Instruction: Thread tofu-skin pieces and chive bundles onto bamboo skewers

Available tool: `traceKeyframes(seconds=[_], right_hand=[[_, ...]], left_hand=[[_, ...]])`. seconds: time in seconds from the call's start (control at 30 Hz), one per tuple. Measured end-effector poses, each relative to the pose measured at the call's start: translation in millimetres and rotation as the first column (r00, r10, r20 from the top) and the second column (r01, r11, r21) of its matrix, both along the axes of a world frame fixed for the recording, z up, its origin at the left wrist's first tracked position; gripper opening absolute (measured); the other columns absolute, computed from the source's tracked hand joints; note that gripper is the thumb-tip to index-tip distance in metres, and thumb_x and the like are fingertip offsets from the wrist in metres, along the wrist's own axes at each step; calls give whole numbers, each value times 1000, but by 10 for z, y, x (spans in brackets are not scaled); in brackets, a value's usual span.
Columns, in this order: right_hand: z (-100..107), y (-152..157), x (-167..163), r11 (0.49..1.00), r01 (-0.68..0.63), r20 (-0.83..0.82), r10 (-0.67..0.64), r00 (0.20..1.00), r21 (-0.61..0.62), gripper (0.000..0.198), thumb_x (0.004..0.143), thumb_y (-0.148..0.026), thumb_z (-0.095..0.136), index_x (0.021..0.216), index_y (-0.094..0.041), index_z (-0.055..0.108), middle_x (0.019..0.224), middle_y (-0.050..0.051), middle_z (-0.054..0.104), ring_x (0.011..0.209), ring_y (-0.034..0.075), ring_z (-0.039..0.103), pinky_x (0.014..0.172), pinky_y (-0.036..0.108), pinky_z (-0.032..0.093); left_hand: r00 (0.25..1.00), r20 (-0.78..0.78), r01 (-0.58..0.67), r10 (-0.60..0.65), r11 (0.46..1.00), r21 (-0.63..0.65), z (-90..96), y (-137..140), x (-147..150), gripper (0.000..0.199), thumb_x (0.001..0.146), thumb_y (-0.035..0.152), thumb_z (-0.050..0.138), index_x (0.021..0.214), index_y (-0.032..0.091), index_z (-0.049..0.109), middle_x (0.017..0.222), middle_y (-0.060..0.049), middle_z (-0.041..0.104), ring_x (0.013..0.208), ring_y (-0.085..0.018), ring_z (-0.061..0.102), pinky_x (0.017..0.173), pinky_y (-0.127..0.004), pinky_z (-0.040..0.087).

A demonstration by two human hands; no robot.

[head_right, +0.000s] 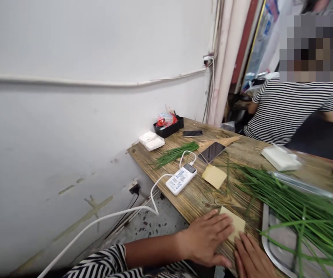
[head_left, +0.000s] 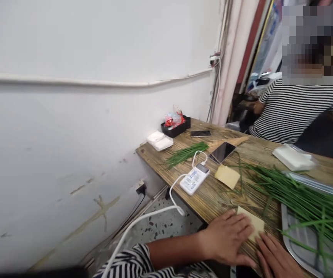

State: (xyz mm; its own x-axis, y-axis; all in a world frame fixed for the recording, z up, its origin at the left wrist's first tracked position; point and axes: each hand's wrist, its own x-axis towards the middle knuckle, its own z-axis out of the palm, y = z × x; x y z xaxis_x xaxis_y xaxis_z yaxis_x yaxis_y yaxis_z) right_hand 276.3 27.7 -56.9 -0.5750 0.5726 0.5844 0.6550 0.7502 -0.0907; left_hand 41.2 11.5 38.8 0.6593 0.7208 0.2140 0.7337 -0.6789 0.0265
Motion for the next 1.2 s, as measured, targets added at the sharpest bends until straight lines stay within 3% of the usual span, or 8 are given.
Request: traceKeyframes(seconds=[0.2, 0.4, 0.53, 0.63, 0.73, 0.83, 0.97, 1.2], right_hand=[[219, -206, -160, 979, 178, 42, -175, 984, -99, 44, 91, -41, 41, 127, -20, 54, 131, 9, 55, 122, 30, 49, 93, 46, 47], [241, -212, -239, 972, 216, 0, -217, 976, -86, 38, 92, -39, 41, 118, -21, 61, 125, 10, 60, 116, 29, 54, 93, 46, 47], [465, -325, -245, 960, 211, -15, -217, 976, -182, 33, 91, -33, 44, 115, -20, 64, 123, 10, 61, 114, 27, 56, 91, 44, 50], [796, -380, -47, 928, 226, -43, -249, 967, -298, 31, 91, -29, 45, 114, -22, 64, 120, 7, 63, 110, 23, 58, 93, 38, 49], [1124, -266, 395, 886, 391, -49, -415, 909, -251, 28, 91, -29, 46, 103, -21, 69, 104, 8, 69, 98, 23, 63, 90, 38, 49], [1329, -10, 919, 749, 637, 69, -637, 768, -183, 28, 89, -27, 45, 97, -18, 71, 96, 9, 70, 89, 24, 63, 85, 38, 48], [1342, 395, 1290, 584, 787, 357, -705, 613, -199, 25, 87, -24, 48, 91, -19, 72, 92, 10, 69, 90, 22, 60, 77, 30, 46], [1096, 789, 1253, 612, 753, 441, -623, 647, -241, 21, 86, -23, 54, 96, -15, 71, 94, 10, 66, 95, 20, 56, 83, 26, 42]], left_hand=[[998, 61, -15, 21, 994, -106, -31, -16, 34, 77, 90, 63, 22, 143, 7, 26, 149, -13, 31, 141, -23, 18, 116, -38, 7], [997, 71, -15, 24, 993, -121, -115, 56, 61, 79, 89, 64, 25, 144, 7, 24, 149, -15, 28, 141, -24, 17, 116, -37, 10], [998, 70, -3, 10, 995, -96, -193, 72, 73, 76, 90, 62, 28, 144, 8, 25, 149, -16, 29, 141, -26, 19, 115, -43, 12], [994, 110, -19, 23, 999, -36, -257, 84, 69, 74, 89, 60, 35, 144, 10, 27, 148, -16, 31, 139, -27, 23, 113, -47, 17], [990, 141, 5, -10, 1000, 31, -301, 115, 58, 73, 89, 57, 39, 145, 12, 25, 148, -15, 32, 139, -28, 25, 112, -48, 22], [982, 187, 9, -20, 998, 59, -314, 128, 41, 70, 90, 51, 42, 144, 12, 26, 146, -14, 36, 137, -27, 28, 111, -48, 26], [952, 306, -3, -24, 996, 88, -330, 111, 8, 51, 90, 35, 47, 136, 12, 40, 133, -14, 52, 128, -26, 43, 108, -50, 32], [907, 420, -19, -38, 991, 129, -360, 92, 29, 27, 88, 20, 49, 113, 16, 57, 114, -11, 63, 116, -24, 54, 106, -53, 36]])
